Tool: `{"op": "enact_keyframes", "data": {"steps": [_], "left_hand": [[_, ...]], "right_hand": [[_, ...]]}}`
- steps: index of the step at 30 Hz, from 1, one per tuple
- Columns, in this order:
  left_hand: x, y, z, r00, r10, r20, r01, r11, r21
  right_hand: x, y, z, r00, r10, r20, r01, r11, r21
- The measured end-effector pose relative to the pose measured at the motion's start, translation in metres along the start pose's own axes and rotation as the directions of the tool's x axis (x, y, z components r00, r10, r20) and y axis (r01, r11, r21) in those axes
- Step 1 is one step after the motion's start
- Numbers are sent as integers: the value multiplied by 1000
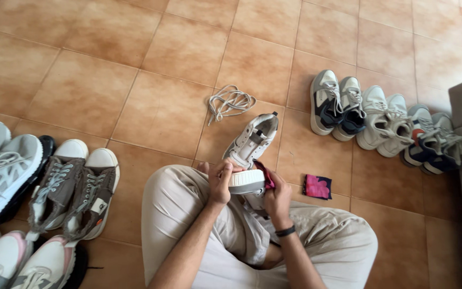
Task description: The person sits on the floor and wipes a white sneaker with a pink cloth. They clean the upper, sole, and sides of the shoe while surrounded by other pairs of shoes.
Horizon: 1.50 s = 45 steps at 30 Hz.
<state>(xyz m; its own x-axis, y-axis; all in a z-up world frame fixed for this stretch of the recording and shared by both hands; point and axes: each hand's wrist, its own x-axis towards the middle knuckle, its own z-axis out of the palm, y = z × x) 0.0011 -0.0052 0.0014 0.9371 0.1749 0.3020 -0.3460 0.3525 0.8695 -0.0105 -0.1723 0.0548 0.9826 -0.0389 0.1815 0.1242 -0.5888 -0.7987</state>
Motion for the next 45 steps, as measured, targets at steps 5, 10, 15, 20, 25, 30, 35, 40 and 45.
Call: {"op": "enact_keyframes", "data": {"steps": [5,10,15,20,25,30,35,40,45], "left_hand": [[-1,-10,2,999,-44,-12,42,992,-121],[-2,-15,-7,992,-84,-98,84,996,-5],[2,-10,-6,998,-27,-65,27,1000,-5],[-1,-2,2,994,-42,-104,43,999,3],[5,13,-2,989,80,-121,-31,933,359],[7,19,1,992,-14,-126,38,981,192],[8,17,4,992,48,-119,-1,932,362],[10,17,-3,987,118,-111,-54,887,459],[8,13,-2,993,61,-103,-18,927,374]], "right_hand": [[-16,-6,1,968,242,68,-246,968,53],[-37,-22,12,909,-406,-91,407,914,-13],[-16,44,-2,990,109,92,-112,993,29],[-22,61,-3,991,-21,130,-31,921,388],[-40,27,11,948,-313,60,282,911,300],[-26,69,-18,978,36,205,-91,960,266],[-22,81,-19,978,116,173,-152,965,212],[-42,39,2,971,-237,41,218,939,266],[-27,67,-19,987,-103,122,97,994,49]]}}
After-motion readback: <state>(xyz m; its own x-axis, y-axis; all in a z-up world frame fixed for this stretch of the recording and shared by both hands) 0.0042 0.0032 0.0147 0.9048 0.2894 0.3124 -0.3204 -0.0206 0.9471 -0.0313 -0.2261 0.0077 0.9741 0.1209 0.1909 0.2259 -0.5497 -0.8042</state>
